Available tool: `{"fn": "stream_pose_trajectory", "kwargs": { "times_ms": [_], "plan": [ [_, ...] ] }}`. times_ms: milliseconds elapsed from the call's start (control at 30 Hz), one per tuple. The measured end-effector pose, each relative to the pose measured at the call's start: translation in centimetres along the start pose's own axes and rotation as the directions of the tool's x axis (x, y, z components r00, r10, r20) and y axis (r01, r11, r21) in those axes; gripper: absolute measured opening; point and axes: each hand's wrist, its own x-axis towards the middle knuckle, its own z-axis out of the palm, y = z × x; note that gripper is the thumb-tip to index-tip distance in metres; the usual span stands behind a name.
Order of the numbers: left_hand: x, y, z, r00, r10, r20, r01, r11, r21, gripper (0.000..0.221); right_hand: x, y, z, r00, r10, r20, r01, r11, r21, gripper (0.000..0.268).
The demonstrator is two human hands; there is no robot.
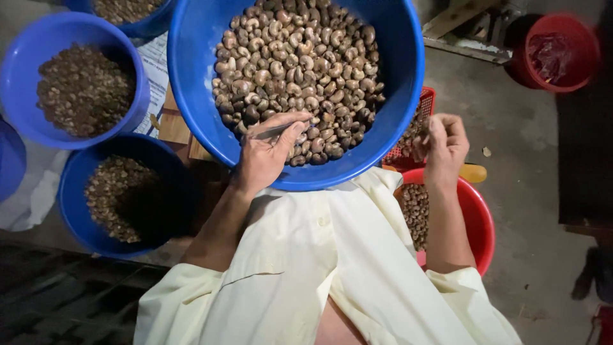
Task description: The person uses a small knife to peel the outer shell off cashew nuts. They pick up a nut from a large blue bowl, carefully remove the shell, and drop the peeled nut into a red bowl below.
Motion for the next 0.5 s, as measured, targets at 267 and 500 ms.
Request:
{"fn": "stream_pose_trajectory", "kwargs": {
  "times_ms": [267, 500],
  "plan": [
    [-0.3, -2.1, 0.3, 0.996, -0.032, -0.079, 0.029, 0.999, -0.034, 0.017, -7.4, 19.3, -16.3, 0.898, 0.433, -0.076, -0.300, 0.478, -0.825, 0.075],
    [-0.4, -2.1, 0.5, 0.996, -0.038, -0.086, 0.026, 0.990, -0.135, 0.020, -9.2, 18.1, -16.6, 0.929, 0.318, -0.190, -0.256, 0.181, -0.950, 0.048]
  ]
}}
